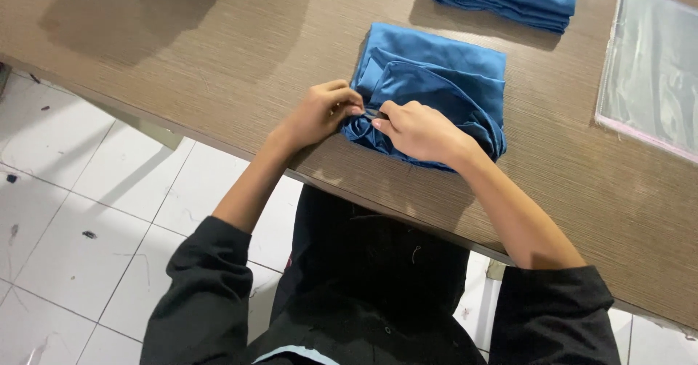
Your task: Trimming loose threads from folded blue fabric items using small snips on a work table in a factory setting.
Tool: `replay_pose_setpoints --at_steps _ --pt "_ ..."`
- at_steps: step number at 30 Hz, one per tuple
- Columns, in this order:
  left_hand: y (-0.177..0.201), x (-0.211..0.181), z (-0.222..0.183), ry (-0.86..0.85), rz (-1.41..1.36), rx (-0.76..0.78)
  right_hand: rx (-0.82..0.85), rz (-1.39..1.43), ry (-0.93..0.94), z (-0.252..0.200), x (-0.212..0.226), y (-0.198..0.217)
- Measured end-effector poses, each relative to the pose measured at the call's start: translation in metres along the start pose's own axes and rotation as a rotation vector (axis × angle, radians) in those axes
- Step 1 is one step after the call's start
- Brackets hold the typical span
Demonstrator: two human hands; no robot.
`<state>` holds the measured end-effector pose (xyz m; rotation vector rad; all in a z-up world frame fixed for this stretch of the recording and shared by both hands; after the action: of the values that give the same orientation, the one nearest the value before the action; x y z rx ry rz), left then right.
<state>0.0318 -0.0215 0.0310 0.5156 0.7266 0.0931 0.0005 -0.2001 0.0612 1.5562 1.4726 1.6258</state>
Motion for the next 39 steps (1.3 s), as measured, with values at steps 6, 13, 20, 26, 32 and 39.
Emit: replay_pose_setpoints --at_steps 6,13,20,26,32,39 --pt "-0.002 0.001 -0.003 -0.024 0.159 0.113 0.031 0.023 -0.029 -0.004 0.004 0.001" --pt "-0.02 0.014 0.002 -0.14 0.585 0.256 0.043 0.011 -0.028 -0.003 0.002 -0.003" --pt "-0.015 -0.005 0.011 -0.145 0.548 0.374 0.033 0.179 0.006 -0.008 -0.002 0.007" --pt "-0.004 -0.003 0.006 0.017 0.408 0.393 0.041 0.198 0.029 -0.006 0.001 0.005" --pt "-0.004 -0.002 0.002 0.007 0.449 0.357 0.012 0.099 0.025 -0.003 0.009 0.006" --pt "-0.009 0.0 0.002 -0.017 0.483 0.337 -0.026 -0.023 0.077 0.009 0.008 -0.007"
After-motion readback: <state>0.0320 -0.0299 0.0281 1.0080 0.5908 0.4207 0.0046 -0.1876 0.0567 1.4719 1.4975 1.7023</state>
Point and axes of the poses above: each hand's wrist, its own z-axis towards the middle knuckle, its own y-axis out of the back of the hand, x = y × z, the point moved 5 cm from there along z, towards the middle knuckle, and after that the axes turned 8 degrees about -x, right-handed, at the moved point
